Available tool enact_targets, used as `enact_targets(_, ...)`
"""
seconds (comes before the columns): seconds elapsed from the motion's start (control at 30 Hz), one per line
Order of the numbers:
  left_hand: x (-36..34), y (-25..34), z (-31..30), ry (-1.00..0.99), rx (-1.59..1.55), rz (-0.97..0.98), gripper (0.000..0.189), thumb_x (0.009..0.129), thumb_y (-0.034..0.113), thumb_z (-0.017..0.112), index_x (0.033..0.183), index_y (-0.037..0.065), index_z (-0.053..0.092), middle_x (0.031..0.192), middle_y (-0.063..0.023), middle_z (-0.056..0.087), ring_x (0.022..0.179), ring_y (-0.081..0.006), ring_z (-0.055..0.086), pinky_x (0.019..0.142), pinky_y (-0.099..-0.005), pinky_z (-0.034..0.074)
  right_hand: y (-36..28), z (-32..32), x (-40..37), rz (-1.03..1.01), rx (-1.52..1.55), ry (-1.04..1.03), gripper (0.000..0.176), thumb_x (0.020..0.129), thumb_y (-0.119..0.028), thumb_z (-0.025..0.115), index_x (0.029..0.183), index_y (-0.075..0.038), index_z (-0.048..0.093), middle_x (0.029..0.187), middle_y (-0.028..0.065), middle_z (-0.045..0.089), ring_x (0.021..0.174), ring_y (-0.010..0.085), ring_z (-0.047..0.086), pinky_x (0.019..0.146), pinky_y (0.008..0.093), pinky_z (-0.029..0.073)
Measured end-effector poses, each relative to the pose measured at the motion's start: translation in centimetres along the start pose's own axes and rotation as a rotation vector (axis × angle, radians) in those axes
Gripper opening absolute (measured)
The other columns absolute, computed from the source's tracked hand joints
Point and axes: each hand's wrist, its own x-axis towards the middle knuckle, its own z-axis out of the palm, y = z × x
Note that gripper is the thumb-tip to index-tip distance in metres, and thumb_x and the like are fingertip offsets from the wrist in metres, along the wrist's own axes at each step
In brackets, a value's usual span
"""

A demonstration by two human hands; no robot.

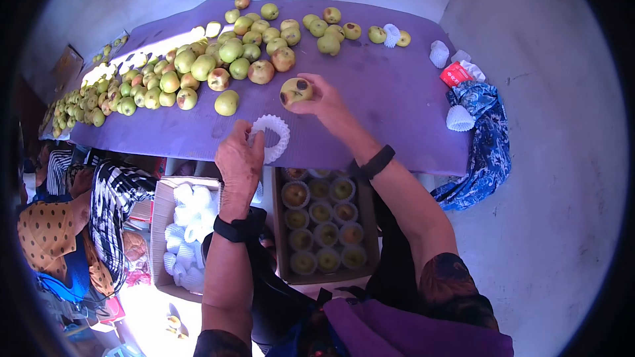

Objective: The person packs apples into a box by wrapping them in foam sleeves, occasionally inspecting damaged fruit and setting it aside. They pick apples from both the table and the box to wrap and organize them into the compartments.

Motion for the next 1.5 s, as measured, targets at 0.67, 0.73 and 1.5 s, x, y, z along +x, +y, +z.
enact_targets(0.67,0.9,0.5,4.7,-0.292,-0.638,-0.157,0.015,0.086,0.016,0.064,0.094,0.003,0.062,0.073,-0.005,0.065,0.06,-0.0107,0.061,0.05,-0.0253,0.048,-2.3,-1.9,-5.4,-0.123,-0.101,-0.271,0.066,0.063,-0.006,0.079,0.124,-0.002,0.053,0.119,0.0053,0.055,0.117,0.016,0.048,0.103,0.032,0.038)
enact_targets(0.73,0.9,1.3,3.8,-0.319,-0.846,-0.33,0.018,0.084,0.016,0.067,0.092,0.0,0.065,0.065,-0.0012,0.06,0.058,-0.0051,0.054,0.05,-0.0254,0.045,-1.7,-2.2,-5.5,-0.098,-0.062,-0.27,0.067,0.063,-0.006,0.079,0.125,-0.002,0.053,0.119,0.0059,0.056,0.117,0.0159,0.049,0.102,0.0322,0.039)
enact_targets(1.5,0.1,2.0,2.4,-0.285,-0.963,-0.251,0.028,0.088,0.026,0.066,0.104,0.005,0.057,0.083,-0.0035,0.062,0.07,-0.0084,0.058,0.056,-0.0214,0.046,-1.8,-1.2,-5.6,-0.158,-0.245,-0.19,0.065,0.064,-0.009,0.08,0.123,-0.004,0.055,0.118,0.0099,0.056,0.107,0.0212,0.057,0.09,0.033,0.049)
